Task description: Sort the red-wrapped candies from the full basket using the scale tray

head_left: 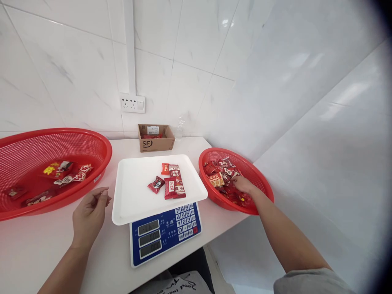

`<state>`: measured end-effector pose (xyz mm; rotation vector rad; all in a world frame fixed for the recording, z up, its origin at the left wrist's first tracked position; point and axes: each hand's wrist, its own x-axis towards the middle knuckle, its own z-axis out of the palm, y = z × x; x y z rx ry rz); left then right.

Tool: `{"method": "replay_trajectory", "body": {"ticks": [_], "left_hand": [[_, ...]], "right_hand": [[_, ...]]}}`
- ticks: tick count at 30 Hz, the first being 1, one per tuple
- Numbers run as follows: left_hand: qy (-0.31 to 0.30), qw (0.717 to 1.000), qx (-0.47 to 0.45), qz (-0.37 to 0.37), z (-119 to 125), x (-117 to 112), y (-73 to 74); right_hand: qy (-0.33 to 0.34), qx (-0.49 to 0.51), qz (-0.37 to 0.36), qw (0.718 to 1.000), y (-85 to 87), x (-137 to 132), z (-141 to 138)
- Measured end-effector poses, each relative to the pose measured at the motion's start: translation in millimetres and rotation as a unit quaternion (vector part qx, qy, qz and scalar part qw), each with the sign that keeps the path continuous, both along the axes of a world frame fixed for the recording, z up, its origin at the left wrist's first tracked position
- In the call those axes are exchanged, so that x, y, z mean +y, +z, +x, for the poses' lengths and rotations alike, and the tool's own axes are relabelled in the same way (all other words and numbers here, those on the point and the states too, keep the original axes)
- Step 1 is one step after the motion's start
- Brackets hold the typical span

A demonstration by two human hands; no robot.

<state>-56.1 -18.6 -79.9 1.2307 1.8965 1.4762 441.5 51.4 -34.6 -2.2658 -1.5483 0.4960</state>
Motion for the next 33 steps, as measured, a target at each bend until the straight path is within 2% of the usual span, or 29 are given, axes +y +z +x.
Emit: {"method": "replay_trajectory", "body": {"ticks": [3,6,10,11,13,16,19,22,25,29,33], "left_hand": [[-0.003,1.0,-0.002,0.01,0,1,-0.9],[-0.009,1.0,-0.002,0.012,0,1,-0.7],[-0.007,1.0,0.001,0.016,0,0,0.5],[-0.007,1.0,0.001,0.019,0,0,0.6],[-0.007,1.0,-0.001,0.023,0,0,0.4],[-0.005,1.0,-0.002,0.025,-2,1,-0.9],[-0.001,1.0,-0.004,0.029,-4,1,-2.4],[-0.006,0.999,-0.007,0.035,-4,2,-2.3],[-0.015,0.999,-0.004,0.036,-2,1,-0.4],[-0.018,0.999,0.004,0.032,0,-2,2.3],[-0.007,0.999,0.008,0.038,-2,-2,3.6]], "right_hand": [[-0.048,-0.039,0.037,0.997,19.1,-5,-11],[-0.034,-0.043,0.116,0.992,37.5,-15,-41],[0.103,0.012,0.18,0.978,48.3,-32,-112],[0.171,0.041,0.193,0.965,48.6,-35,-132],[0.265,0.07,0.193,0.942,47.4,-36,-169],[0.337,0.073,0.189,0.919,43.7,-29,-206],[0.368,0.065,0.157,0.914,40.5,-20,-220],[0.38,0.059,0.083,0.919,37.4,-19,-223],[0.409,0.043,0.034,0.911,32.5,-23,-233],[0.433,-0.009,0.029,0.901,27.6,-24,-252],[0.459,0.012,0.04,0.887,34.2,-23,-256]]}}
